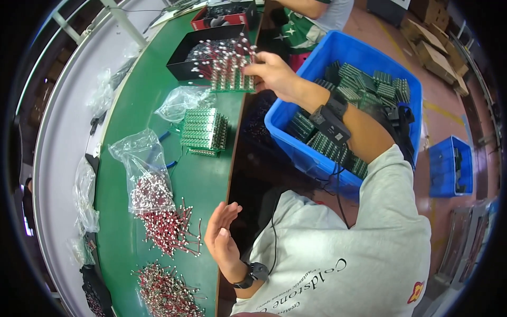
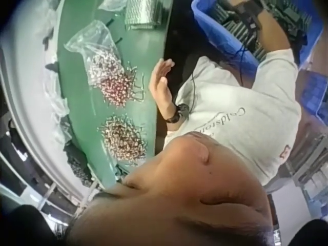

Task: Manually inserting small electronic components into holes on green printed circuit boards at a factory assembly station.

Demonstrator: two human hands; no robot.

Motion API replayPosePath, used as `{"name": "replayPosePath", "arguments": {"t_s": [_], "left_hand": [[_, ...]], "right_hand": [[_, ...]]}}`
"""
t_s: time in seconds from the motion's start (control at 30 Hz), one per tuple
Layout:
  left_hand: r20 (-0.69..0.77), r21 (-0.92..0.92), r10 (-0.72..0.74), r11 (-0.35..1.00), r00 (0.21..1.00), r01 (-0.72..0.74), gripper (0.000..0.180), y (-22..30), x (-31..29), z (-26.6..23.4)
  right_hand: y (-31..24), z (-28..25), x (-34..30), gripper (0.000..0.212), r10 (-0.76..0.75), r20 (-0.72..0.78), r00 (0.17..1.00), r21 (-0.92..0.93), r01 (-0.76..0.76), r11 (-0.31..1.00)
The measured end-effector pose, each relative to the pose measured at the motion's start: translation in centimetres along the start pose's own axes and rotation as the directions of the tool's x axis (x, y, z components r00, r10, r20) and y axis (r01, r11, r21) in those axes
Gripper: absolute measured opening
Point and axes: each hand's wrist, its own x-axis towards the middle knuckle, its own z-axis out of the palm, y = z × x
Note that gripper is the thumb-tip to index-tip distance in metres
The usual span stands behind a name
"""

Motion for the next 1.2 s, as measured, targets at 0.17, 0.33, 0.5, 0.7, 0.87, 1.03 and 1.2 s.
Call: {"name": "replayPosePath", "arguments": {"t_s": [0.17,0.33,0.5,0.7,0.87,1.03,1.2], "left_hand": [[-0.033,0.017,-0.031,0.999,0.999,0.032,0.057,-0.4,0.5,0.0],[-0.011,0.061,-0.056,0.997,0.998,0.057,0.055,-0.5,0.2,0.5],[0.006,-0.008,-0.084,0.996,0.996,0.084,0.048,-0.5,0.3,0.9],[-0.043,0.004,-0.11,0.994,0.993,0.11,0.047,-0.3,0.2,0.5],[-0.022,0.037,-0.156,0.987,0.988,0.157,0.047,-0.2,0.5,0.4],[0.041,0.026,-0.177,0.984,0.983,0.176,0.047,-0.5,0.3,-0.1],[0.065,0.012,-0.224,0.975,0.972,0.224,0.049,-1.0,0.3,-1.1]], "right_hand": [[4.5,0.3,1.9,0.027,0.07,-0.101,0.992,-0.112,-0.081,0.99],[6.7,1.8,3.6,0.031,0.112,-0.071,0.991,-0.077,-0.118,0.99],[8.1,0.9,4.0,0.032,0.183,-0.048,0.982,-0.055,-0.186,0.981],[6.4,-0.1,4.0,0.014,0.078,-0.069,0.995,-0.002,-0.079,0.997],[3.3,-7.9,6.2,0.013,-0.126,-0.14,0.982,-0.089,0.115,0.989],[2.9,-15.7,10.1,0.021,-0.112,-0.373,0.921,-0.382,-0.043,0.923],[4.8,-17.8,14.7,0.031,0.001,-0.282,0.959,-0.853,-0.251,0.457]]}}
